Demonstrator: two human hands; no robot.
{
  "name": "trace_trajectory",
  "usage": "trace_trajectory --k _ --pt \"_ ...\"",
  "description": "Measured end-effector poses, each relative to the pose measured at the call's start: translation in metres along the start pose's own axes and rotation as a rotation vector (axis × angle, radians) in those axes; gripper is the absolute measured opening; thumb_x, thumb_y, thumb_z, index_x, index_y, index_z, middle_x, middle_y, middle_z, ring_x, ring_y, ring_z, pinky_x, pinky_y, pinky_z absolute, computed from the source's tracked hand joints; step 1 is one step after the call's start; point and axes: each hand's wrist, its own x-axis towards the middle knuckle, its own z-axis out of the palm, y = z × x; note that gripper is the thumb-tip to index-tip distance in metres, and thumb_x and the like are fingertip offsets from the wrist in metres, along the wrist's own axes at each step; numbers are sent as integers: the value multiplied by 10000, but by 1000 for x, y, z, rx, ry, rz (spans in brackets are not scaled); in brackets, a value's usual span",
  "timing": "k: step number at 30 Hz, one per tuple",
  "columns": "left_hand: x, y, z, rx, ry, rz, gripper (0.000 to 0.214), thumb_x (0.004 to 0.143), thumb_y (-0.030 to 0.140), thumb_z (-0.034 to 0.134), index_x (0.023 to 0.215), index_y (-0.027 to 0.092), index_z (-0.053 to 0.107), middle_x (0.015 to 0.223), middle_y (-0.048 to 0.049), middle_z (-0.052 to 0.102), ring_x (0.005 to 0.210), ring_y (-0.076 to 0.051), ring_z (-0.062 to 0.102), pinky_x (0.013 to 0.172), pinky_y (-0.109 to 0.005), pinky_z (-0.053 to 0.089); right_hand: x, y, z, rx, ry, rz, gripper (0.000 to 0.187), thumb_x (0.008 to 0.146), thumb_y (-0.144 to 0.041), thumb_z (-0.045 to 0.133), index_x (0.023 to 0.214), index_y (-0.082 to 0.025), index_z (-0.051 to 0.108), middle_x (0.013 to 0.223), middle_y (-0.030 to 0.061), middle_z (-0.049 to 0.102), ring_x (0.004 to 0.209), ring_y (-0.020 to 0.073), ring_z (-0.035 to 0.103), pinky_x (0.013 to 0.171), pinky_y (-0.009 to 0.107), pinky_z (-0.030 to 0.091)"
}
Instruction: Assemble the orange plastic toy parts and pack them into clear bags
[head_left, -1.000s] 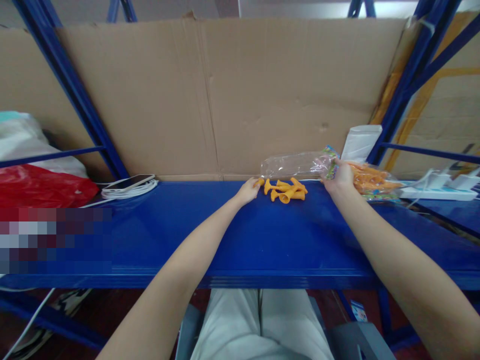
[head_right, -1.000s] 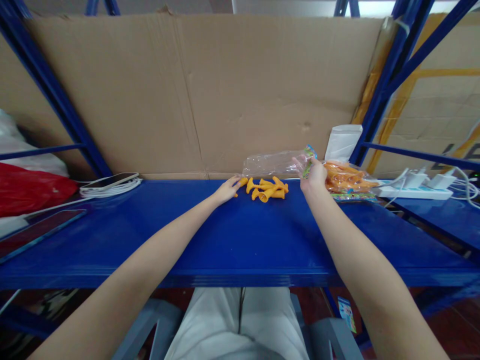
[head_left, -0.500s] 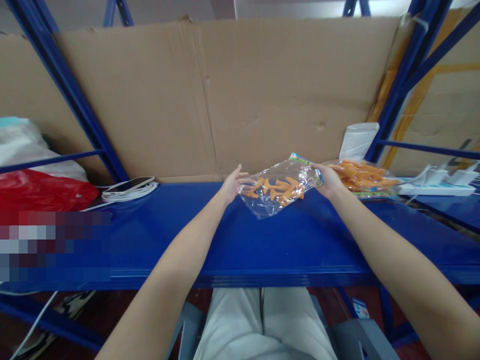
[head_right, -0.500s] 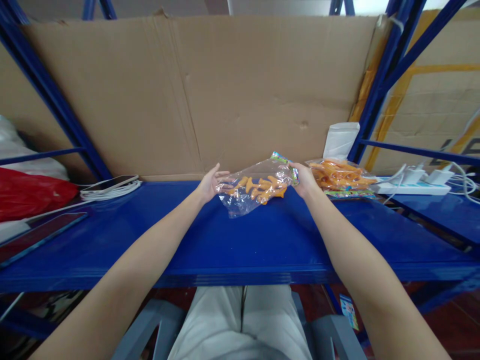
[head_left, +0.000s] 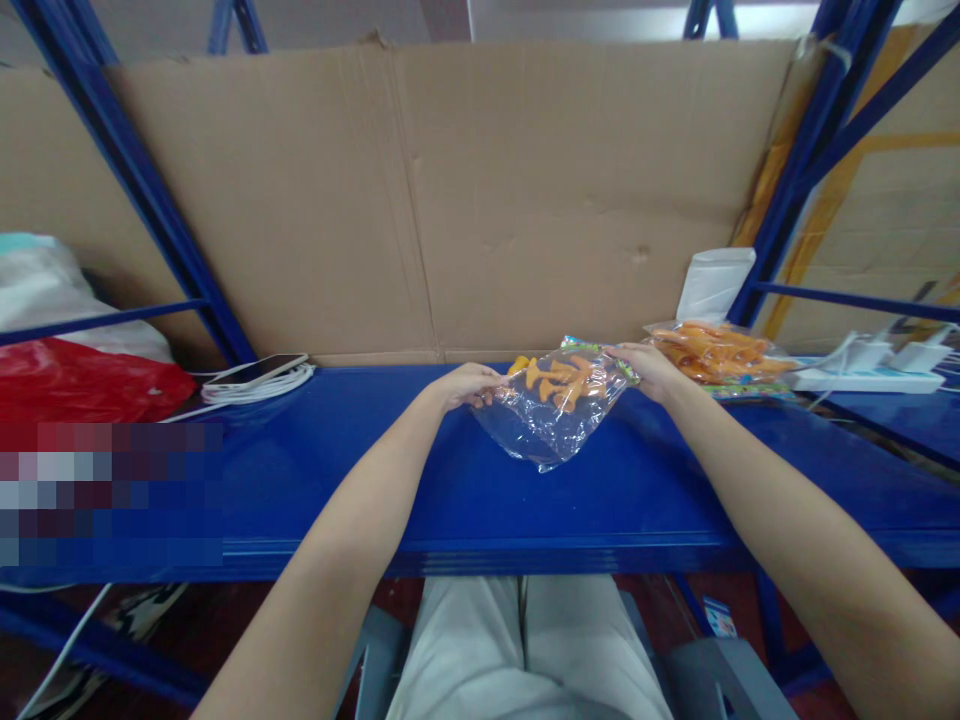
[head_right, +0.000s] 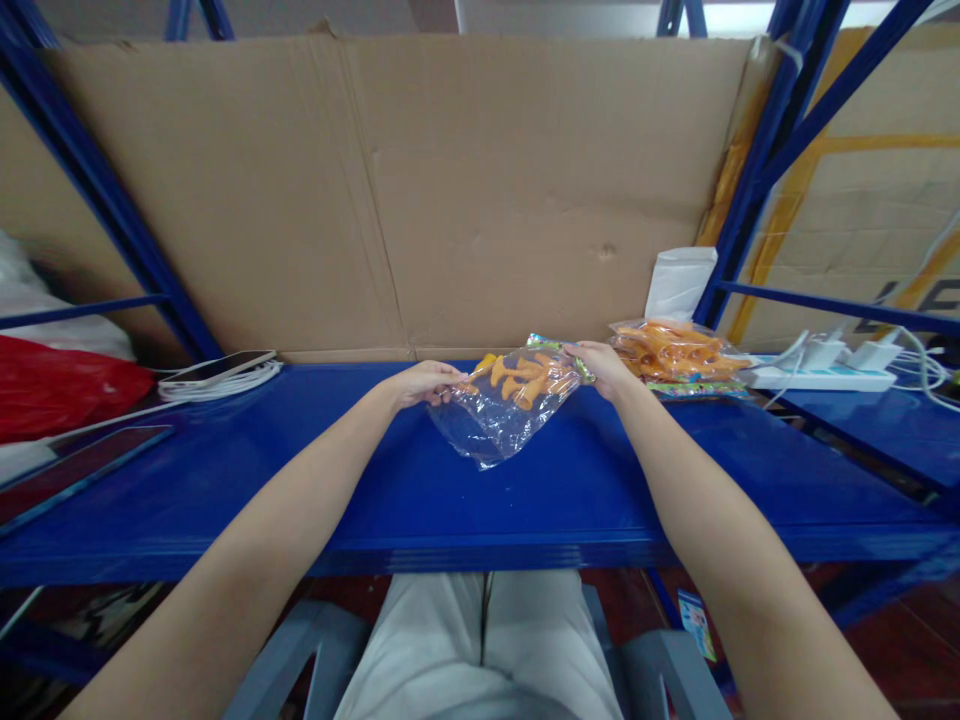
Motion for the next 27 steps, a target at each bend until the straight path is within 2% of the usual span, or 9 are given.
trace_trajectory --k 4,9,12,16,20,23,25,27 --pt "2 -2 1 24 3 13 123 715 209 652 650 132 581 434 39 463 332 -25 335 348 -167 191 1 2 -5 -78 -41 36 224 770 -94 562 560 -160 519 474 -25 518 371 62 443 340 171 349" --pt "4 0 2 2 80 31 172 736 167 616 604 149 508 408 56 413 325 -26 310 358 -168 165 3 4 -15 -164 -126 -3 267 739 -179 643 520 -161 490 360 -62 374 290 26 266 276 159 187" --pt "5 0 2 18 125 29 160 746 152 602 618 154 506 403 66 398 321 -27 305 361 -166 168 4 4 -17 -177 -156 -25 272 727 -215 662 516 -167 497 329 -75 316 281 24 225 269 162 168" --pt "5 1 2 37 149 30 193 762 139 585 601 157 480 409 67 402 318 -25 302 366 -166 180 2 2 -19 -210 -127 -2 165 709 -221 679 599 -159 574 338 -82 311 279 16 212 265 148 164" --pt "5 1 2 62 162 30 206 798 140 537 606 162 462 405 61 418 307 -35 310 367 -174 199 4 3 -21 -202 -76 -5 164 683 -219 705 616 -151 572 341 -88 300 283 12 204 263 141 155" --pt "7 0 3 74 213 26 198 821 134 499 632 164 452 397 70 406 296 -38 317 366 -172 211 8 3 -20 -99 19 -16 214 723 -218 671 595 -158 511 343 -87 314 284 19 229 267 143 212" --pt "8 -2 3 65 257 33 179 835 129 477 662 164 446 419 68 434 296 -36 332 366 -167 224 10 3 -17 10 39 4 226 790 -246 601 615 -168 482 393 -53 413 320 46 355 316 154 336" --pt "9 -3 2 44 308 35 157 848 131 463 697 165 437 462 59 486 299 -33 354 366 -162 237 8 2 -10 86 -24 57 215 852 -296 509 678 -170 498 532 9 553 458 90 526 432 186 462"
